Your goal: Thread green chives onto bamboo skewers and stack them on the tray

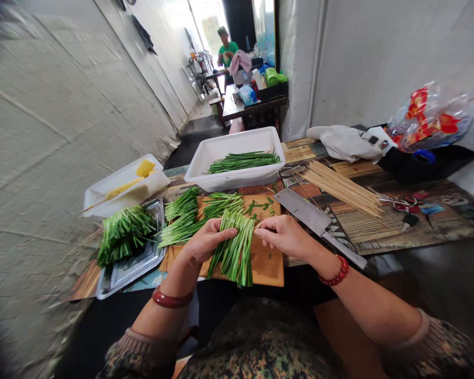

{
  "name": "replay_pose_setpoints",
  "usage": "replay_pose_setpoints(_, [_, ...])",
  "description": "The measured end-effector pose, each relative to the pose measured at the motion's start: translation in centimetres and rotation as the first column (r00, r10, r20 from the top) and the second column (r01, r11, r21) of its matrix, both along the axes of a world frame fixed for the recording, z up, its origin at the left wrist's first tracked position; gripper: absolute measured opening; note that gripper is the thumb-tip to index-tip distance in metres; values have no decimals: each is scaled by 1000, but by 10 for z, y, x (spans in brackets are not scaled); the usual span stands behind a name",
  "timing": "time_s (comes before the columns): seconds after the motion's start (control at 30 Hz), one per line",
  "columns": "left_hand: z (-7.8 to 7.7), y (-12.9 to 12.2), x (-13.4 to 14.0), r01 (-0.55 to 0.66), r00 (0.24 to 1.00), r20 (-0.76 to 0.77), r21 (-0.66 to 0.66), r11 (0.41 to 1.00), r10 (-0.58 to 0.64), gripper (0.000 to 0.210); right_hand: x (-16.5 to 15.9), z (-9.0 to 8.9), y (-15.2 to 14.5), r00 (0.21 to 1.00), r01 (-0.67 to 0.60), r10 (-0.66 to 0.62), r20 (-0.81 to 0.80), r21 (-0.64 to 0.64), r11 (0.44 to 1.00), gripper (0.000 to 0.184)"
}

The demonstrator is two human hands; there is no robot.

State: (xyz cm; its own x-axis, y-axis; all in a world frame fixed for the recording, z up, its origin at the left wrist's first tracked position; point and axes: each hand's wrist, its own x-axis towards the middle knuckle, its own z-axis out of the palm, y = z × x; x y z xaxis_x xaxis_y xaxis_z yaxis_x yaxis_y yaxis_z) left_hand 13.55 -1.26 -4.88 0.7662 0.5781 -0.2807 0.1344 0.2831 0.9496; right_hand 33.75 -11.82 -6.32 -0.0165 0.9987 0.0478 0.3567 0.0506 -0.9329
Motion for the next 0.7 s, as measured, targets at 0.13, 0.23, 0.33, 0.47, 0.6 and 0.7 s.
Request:
replay_pose_setpoints(0.13, [-8, 8, 3, 1, 1000, -17, -52, 999, -2, 37, 3, -10, -11, 993, -16, 2, -117, -119, 993, 28])
replay_pose_setpoints(0.23, [-16, 12, 8, 34, 999, -37, -100, 994, -38, 38, 7, -18, -17, 985, 19, -47, -166, -170, 985, 34])
replay_pose_setpoints(0.33, [-23, 14, 14, 40, 999, -21, -111, 993, -43, 42, 17, -20, -20, 988, 59, -85, -127, -197, 979, 36])
replay_pose_setpoints(0.47, [-27, 14, 20, 43, 999, -1, -104, 994, -44, 45, 30, -13, -20, 990, 118, -109, 89, -95, 988, 28])
replay_pose_setpoints(0.6, [-22, 15, 18, 51, 999, 1, -51, 997, -51, 44, 23, -10, -23, 995, 62, -53, 88, -106, 992, 24])
replay_pose_setpoints(0.7, [-23, 19, 15, 142, 988, -63, -17, 990, -143, 42, 9, -21, -32, 1000, 16, -21, -23, -180, 983, 24])
